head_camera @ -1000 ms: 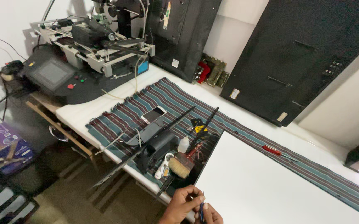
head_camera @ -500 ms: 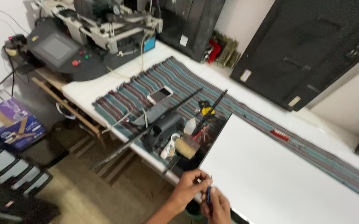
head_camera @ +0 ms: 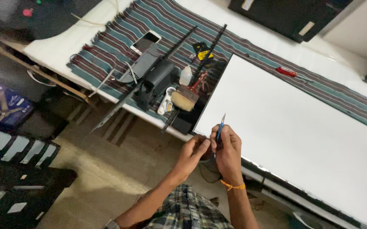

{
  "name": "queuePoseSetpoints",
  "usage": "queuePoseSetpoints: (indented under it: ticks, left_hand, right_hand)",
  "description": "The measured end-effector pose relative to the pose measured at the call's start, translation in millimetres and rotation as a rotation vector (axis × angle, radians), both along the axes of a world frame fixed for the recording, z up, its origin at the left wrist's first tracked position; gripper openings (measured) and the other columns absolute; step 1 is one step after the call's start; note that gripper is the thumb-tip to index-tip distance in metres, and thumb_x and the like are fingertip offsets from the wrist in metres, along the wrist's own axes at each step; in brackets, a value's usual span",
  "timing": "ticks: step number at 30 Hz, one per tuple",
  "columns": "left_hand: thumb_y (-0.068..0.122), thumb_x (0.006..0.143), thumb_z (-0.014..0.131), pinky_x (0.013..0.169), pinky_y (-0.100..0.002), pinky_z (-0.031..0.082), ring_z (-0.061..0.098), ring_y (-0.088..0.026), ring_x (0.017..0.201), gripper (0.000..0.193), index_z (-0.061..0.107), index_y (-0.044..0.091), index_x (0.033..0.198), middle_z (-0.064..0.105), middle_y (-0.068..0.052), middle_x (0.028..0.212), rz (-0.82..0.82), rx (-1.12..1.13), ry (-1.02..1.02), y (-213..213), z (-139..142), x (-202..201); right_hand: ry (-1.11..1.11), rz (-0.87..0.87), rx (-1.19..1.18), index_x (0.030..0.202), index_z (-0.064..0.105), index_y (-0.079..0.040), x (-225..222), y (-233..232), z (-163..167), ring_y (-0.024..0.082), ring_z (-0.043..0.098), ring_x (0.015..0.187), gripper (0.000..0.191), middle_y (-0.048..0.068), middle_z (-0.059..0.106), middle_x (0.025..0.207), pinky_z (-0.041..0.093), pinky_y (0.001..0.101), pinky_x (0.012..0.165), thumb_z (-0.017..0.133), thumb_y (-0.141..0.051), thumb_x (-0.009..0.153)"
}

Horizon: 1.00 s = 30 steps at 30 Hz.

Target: The person retrieves a small component from a drawer, walks to a workbench, and uses a screwdriver to manipulate the component. They then retrieve a roll of black tape, apply it to the edge of a white panel, and use the screwdriver to press the tape into place.

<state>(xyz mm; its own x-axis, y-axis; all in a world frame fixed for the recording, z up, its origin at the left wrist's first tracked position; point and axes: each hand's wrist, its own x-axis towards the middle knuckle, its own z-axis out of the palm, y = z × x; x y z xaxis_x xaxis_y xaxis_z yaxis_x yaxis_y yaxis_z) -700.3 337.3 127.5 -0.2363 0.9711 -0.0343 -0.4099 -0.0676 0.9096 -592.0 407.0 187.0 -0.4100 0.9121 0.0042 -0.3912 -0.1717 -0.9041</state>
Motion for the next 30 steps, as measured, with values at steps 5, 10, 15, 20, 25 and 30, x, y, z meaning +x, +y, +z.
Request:
queuePoseSetpoints:
  ticks: [5, 10, 15, 20, 25, 30]
  left_hand:
    - [0.027, 0.104, 0.062, 0.084, -0.026, 0.051, 0.062, -0.007, 0.093, 0.029, 0.066, 0.001, 0.116, 0.069, -0.001, 0.101, -0.064, 0.025, 0.189, -1, -3, -3]
    - [0.020, 0.098, 0.071, 0.072, -0.028, 0.050, 0.059, -0.006, 0.081, 0.019, 0.070, 0.002, 0.102, 0.069, -0.003, 0.086, -0.205, 0.087, 0.412, -2, 13, -14]
    - [0.020, 0.090, 0.079, 0.057, -0.030, 0.044, 0.048, -0.007, 0.064, 0.029, 0.061, 0.001, 0.077, 0.059, -0.004, 0.066, -0.096, -0.004, 0.541, -3, 26, -7]
    - [0.024, 0.087, 0.078, 0.053, -0.028, 0.041, 0.048, -0.006, 0.058, 0.032, 0.057, 0.003, 0.073, 0.055, 0.000, 0.061, -0.053, -0.081, 0.572, -5, 27, -2]
    - [0.037, 0.107, 0.061, 0.059, -0.023, 0.035, 0.037, -0.004, 0.068, 0.033, 0.057, 0.007, 0.094, 0.042, 0.004, 0.075, -0.155, 0.090, 0.293, -4, 15, 1]
    - [0.044, 0.109, 0.049, 0.053, -0.023, 0.033, 0.039, -0.005, 0.060, 0.037, 0.059, 0.009, 0.099, 0.048, 0.006, 0.074, -0.246, -0.010, -0.074, -3, 5, 0]
  right_hand:
    - [0.042, -0.053, -0.051, 0.103, 0.065, 0.000, 4, 1, -7, 0.009, 0.054, 0.068, 0.038, 0.002, 0.062, 0.083, 0.042, 0.0247, 0.057, 0.053, -0.035, 0.109]
    - [0.063, -0.038, -0.032, 0.101, 0.063, -0.003, 10, 1, -8, 0.012, 0.060, 0.075, 0.035, 0.003, 0.064, 0.083, 0.051, 0.0271, 0.065, 0.053, -0.035, 0.108]
    - [0.052, -0.102, 0.012, 0.098, 0.064, -0.002, 8, -2, -14, 0.013, 0.064, 0.082, 0.032, 0.004, 0.066, 0.089, 0.054, 0.0287, 0.070, 0.057, -0.032, 0.107]
    - [0.031, -0.118, 0.051, 0.099, 0.066, -0.001, 10, -5, -15, 0.012, 0.062, 0.082, 0.033, 0.006, 0.067, 0.091, 0.051, 0.0269, 0.068, 0.058, -0.032, 0.109]
    - [0.068, -0.066, 0.025, 0.102, 0.067, -0.001, 10, 0, -15, 0.012, 0.067, 0.089, 0.033, 0.009, 0.070, 0.100, 0.058, 0.0288, 0.079, 0.057, -0.032, 0.105]
    - [-0.076, 0.106, -0.043, 0.110, 0.067, 0.001, 16, -1, -15, 0.012, 0.058, 0.071, 0.039, 0.014, 0.074, 0.112, 0.047, 0.0278, 0.058, 0.055, -0.036, 0.106]
